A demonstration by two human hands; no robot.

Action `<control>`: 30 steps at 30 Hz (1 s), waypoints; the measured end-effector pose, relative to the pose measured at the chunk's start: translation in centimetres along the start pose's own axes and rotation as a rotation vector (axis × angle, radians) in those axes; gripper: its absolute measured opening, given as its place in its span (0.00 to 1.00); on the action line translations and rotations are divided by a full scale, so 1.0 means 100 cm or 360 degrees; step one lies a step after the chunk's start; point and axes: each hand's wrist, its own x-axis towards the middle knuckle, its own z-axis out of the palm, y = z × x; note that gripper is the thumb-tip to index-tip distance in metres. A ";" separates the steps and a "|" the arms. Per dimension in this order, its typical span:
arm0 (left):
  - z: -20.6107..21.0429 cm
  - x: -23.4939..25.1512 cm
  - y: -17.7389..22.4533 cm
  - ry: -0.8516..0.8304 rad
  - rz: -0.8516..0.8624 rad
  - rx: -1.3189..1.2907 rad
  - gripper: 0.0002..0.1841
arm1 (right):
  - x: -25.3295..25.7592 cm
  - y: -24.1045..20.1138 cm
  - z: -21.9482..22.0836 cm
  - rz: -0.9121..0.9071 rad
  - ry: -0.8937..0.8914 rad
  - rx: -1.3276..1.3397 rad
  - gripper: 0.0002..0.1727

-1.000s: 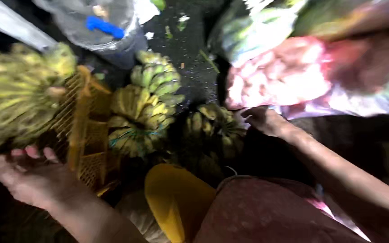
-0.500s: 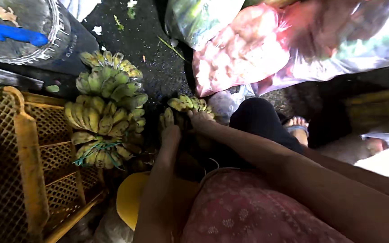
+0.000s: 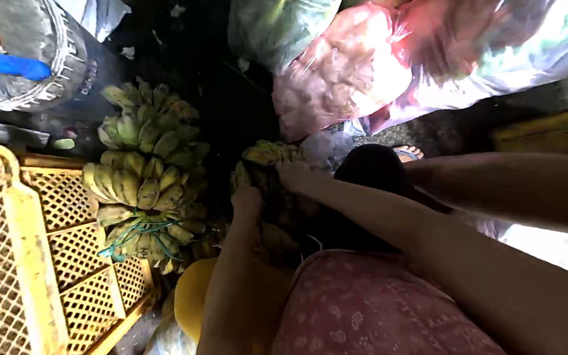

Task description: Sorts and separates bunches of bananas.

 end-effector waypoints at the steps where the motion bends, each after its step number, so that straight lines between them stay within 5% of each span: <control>1: 0.003 0.001 0.000 0.0009 -0.0012 0.0008 0.25 | 0.001 -0.008 0.003 0.0025 0.0007 0.0039 0.30; 7: -0.002 -0.014 -0.018 0.0043 0.0046 -0.0011 0.27 | 0.007 -0.012 -0.005 -0.0022 -0.0015 -0.0034 0.30; 13: -0.015 -0.027 -0.042 0.0035 -0.0214 -0.0187 0.26 | 0.044 0.059 -0.065 -0.0027 0.0169 -0.0083 0.36; 17: -0.018 -0.020 -0.048 -0.0023 -0.0284 -0.0250 0.23 | 0.067 0.100 -0.067 0.0104 0.0309 0.0146 0.33; 23: -0.014 -0.021 -0.050 -0.0046 -0.0247 -0.0231 0.26 | 0.094 0.081 -0.059 0.0255 0.0192 0.0139 0.51; 30: 0.010 -0.030 -0.056 0.0280 -0.0229 -0.0890 0.23 | 0.061 0.064 -0.090 -0.0315 0.0317 -0.0331 0.43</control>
